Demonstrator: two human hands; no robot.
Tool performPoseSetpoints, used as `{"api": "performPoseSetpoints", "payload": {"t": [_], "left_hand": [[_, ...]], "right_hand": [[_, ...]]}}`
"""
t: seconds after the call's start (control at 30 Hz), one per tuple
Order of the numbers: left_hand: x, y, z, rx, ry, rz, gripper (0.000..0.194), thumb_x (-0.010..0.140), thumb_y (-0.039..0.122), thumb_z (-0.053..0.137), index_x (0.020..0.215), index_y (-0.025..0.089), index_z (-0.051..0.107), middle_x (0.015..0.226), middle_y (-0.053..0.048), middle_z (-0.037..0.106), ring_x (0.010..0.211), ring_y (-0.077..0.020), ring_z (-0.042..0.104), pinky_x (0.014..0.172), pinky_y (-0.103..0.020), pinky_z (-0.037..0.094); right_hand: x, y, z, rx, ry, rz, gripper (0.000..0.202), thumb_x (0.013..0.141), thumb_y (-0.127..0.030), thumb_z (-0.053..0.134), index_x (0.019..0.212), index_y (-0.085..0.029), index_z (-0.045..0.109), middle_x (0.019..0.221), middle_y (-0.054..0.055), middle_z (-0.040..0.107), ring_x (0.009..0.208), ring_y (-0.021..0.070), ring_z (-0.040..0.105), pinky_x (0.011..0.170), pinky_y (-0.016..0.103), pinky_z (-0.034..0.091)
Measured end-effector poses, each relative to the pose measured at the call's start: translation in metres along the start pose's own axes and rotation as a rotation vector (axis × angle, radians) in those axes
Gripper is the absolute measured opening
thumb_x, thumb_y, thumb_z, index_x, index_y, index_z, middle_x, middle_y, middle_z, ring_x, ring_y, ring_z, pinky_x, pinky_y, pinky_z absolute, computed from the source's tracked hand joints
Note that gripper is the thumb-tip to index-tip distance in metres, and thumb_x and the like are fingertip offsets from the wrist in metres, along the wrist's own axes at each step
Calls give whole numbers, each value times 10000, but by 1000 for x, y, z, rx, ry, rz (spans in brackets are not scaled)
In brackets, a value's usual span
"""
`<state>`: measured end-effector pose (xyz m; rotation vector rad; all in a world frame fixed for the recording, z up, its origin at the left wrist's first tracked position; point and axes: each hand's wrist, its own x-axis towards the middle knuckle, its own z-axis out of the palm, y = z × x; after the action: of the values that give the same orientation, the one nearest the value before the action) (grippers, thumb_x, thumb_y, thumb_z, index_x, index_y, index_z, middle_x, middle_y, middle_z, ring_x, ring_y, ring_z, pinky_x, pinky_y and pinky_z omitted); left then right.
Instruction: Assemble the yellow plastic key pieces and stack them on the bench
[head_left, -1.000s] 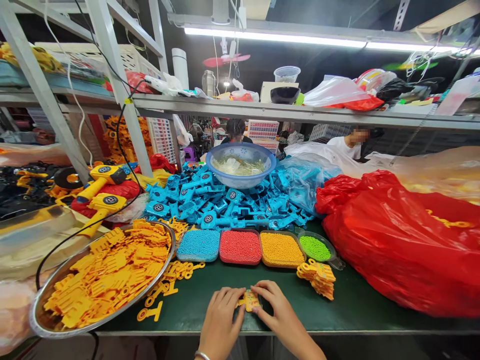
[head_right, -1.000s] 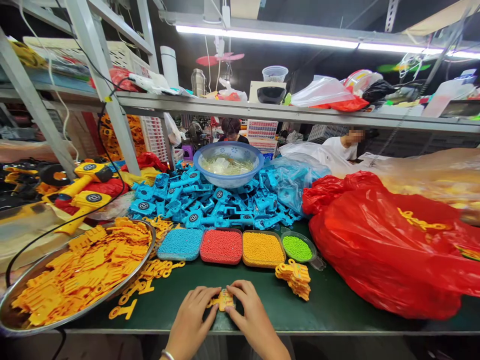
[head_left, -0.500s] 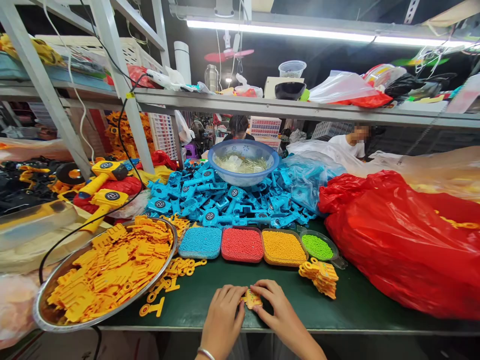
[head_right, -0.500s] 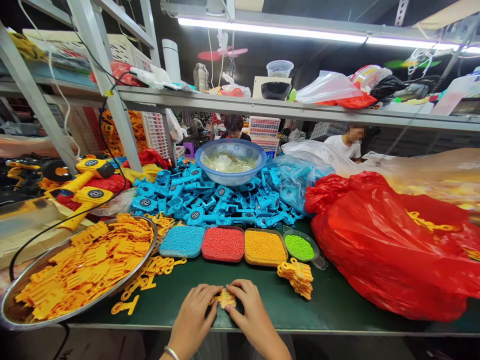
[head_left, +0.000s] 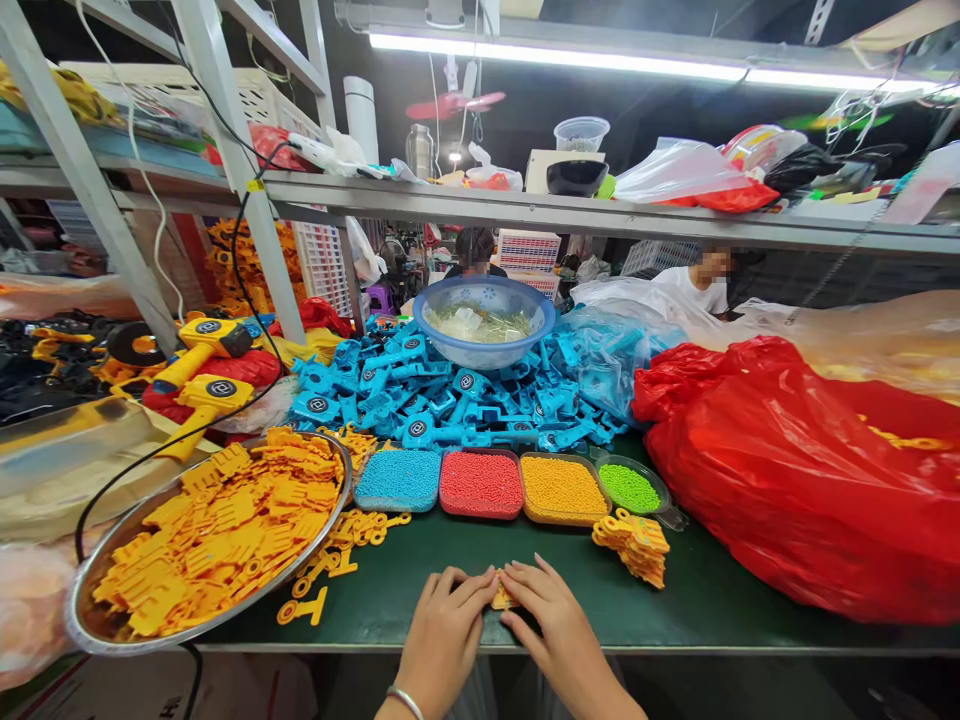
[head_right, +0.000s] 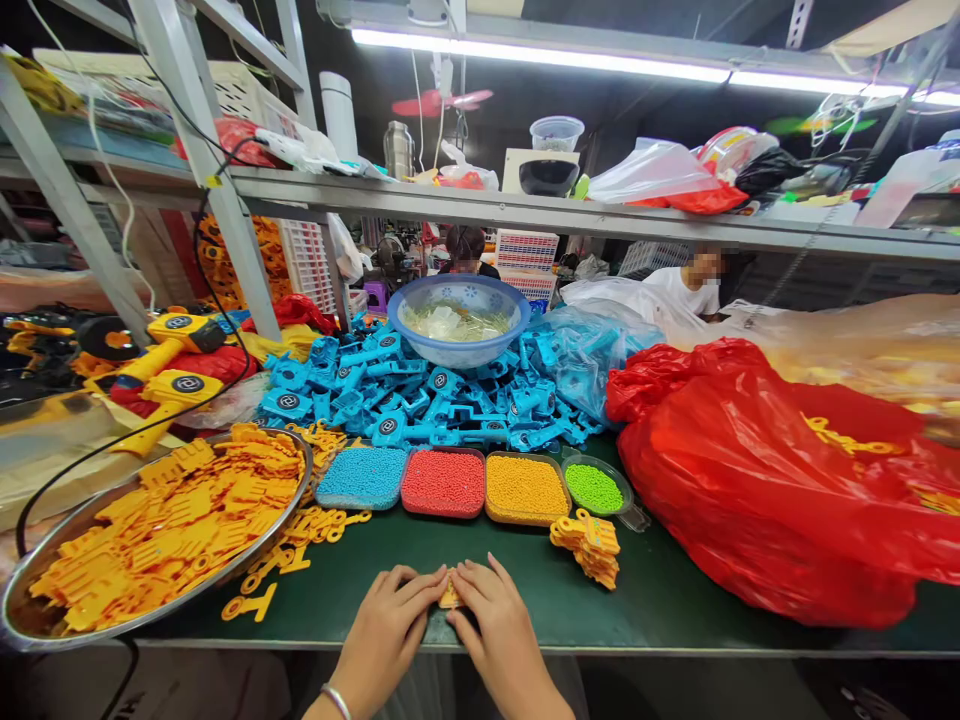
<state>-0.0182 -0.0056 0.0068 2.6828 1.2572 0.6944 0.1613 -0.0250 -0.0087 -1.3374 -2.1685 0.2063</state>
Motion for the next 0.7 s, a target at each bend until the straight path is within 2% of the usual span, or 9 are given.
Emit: {"api": "performPoseSetpoints", "payload": {"t": [0.13,0.2,0.27,0.33,0.43,0.53,0.63,0.7], "left_hand": [[-8,-3,2,159,-33,144,465,890,213,415,1343,254,316,1300,11,503,1067,-198,490,869,-374,430],[-11,-5,6,233,-24,193,486,897,339,412,1354,222,295,1336,-4,462,1126,-227,468,886,-392,423],[-11,-6,9,268,-20,230,555,871,458,417,1343,181,320,1340,-37,456,1161,-249,453,901,-398,421],[-8,-8,12,262,-25,262,602,844,511,429,1320,151,353,1322,-68,475,1195,-257,429,929,-396,414],[-4,-11,14,191,-38,309,578,829,503,457,1273,136,403,1275,-101,519,1203,-254,430,945,-395,421],[-4,-11,15,75,-55,340,454,841,449,475,1190,158,474,1193,-113,572,1141,-248,494,915,-398,455],[-6,-8,14,-73,-70,297,241,892,340,419,1034,204,559,1078,-80,615,1038,-198,561,864,-338,489],[-7,-6,12,-155,-93,209,209,879,361,444,964,222,575,1032,-58,621,1038,-187,555,859,-316,488]], "right_hand": [[-15,3,1,-195,-34,-170,612,858,-297,483,1396,-193,210,1366,77,404,1224,205,421,996,380,399],[-20,4,3,-271,-36,-196,666,856,-304,482,1408,-171,135,1391,77,352,1242,205,395,990,371,406],[-21,4,6,-319,-32,-197,660,861,-285,471,1408,-170,121,1395,66,343,1247,199,390,991,374,406],[-22,5,8,-336,-16,-193,638,864,-258,460,1405,-165,133,1395,63,347,1247,197,390,988,388,409],[-23,6,11,-307,35,-200,591,864,-241,461,1391,-153,207,1373,73,390,1230,204,414,973,417,419],[-27,3,17,-211,185,-195,459,869,-229,468,1315,-168,384,1260,75,535,1139,189,509,917,392,466],[-33,-3,21,-98,373,-187,306,879,-194,458,1175,-206,530,1090,55,652,991,158,598,825,340,511],[-37,-5,17,-64,429,-228,275,879,-164,453,1129,-211,558,1019,43,680,913,146,622,791,323,515]]}}
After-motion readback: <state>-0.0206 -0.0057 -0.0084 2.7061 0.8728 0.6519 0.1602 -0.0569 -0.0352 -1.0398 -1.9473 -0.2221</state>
